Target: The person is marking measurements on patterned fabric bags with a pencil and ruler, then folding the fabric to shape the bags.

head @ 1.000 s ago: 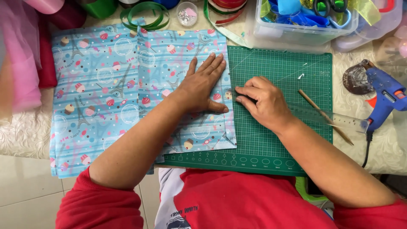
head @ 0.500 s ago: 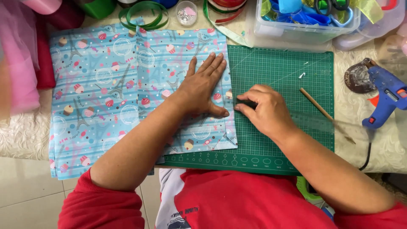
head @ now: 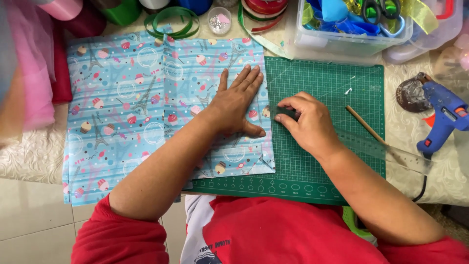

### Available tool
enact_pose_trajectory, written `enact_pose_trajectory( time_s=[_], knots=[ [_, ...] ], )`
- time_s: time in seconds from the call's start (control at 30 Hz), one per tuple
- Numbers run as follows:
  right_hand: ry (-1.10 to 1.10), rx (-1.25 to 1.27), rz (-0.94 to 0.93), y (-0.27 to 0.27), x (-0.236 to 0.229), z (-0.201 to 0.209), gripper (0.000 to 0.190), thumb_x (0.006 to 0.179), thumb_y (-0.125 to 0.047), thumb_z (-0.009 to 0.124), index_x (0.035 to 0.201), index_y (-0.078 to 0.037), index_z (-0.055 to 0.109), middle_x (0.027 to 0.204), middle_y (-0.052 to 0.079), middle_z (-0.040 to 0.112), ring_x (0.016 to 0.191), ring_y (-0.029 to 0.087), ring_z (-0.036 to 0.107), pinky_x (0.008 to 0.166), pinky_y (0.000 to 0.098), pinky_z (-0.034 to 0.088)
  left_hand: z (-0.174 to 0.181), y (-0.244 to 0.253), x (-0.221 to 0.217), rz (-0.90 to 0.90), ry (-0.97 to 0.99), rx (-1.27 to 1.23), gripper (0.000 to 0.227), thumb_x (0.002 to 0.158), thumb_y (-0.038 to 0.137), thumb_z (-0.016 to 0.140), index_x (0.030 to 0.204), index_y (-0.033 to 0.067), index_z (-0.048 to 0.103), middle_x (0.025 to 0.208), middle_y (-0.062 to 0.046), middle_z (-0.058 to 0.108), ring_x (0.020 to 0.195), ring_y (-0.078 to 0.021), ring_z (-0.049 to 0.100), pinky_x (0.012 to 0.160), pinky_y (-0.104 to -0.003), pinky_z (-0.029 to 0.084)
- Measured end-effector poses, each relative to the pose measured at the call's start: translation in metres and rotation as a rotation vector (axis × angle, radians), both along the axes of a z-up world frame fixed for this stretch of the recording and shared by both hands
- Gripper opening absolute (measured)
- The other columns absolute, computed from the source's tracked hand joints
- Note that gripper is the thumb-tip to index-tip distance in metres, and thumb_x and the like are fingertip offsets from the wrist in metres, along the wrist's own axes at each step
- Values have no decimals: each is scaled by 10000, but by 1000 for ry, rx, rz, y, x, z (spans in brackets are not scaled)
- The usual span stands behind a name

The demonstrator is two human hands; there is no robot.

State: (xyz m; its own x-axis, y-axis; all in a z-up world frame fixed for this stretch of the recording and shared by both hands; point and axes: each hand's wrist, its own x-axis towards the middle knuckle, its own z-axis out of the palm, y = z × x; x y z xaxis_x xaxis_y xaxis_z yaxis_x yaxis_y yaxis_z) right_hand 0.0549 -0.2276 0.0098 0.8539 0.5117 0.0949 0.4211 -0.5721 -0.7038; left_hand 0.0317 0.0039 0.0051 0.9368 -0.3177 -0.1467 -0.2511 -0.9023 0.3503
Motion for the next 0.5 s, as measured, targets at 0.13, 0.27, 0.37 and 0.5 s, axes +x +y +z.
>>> enact_pose_trajectory(
  time_s=[0.13, 0.27, 0.37, 0.5],
  knots=[
    [169, 54, -20, -12, 3, 2, 293, 818, -81, 832, 1103, -115, 774, 869, 46, 665, 727, 171, 666, 582, 304, 552, 0, -2, -4, 14, 7, -28, 1396, 632, 872, 768, 1644, 68, 241, 1728, -134, 195, 1606, -285, 97, 1229, -662, -31],
    [163, -74, 91, -9, 2, 25, 193, 802, -45, 824, 992, -68, 803, 860, 123, 703, 737, 269, 697, 585, 365, 564, -11, -14, -18, 19, -129, 49, 1105, 668, 734, 828, 1517, 124, 466, 1639, -133, 361, 1566, -309, 202, 1196, -725, 39],
    [75, -198, 163, -9, -2, 37, 149, 829, -62, 812, 977, -50, 808, 871, 157, 706, 770, 347, 714, 609, 424, 589, -30, -21, -33, 3, -306, 86, 727, 693, 606, 871, 1266, 193, 702, 1411, -71, 609, 1432, -273, 419, 1171, -662, 177],
    [24, -312, 193, -19, -3, 36, 170, 851, -153, 801, 1012, -96, 805, 912, 111, 709, 787, 313, 712, 651, 422, 604, -59, -21, -41, -59, -523, -59, 277, 757, 417, 868, 919, 210, 781, 1113, -3, 742, 1144, -215, 626, 1040, -462, 431]
  ],
)
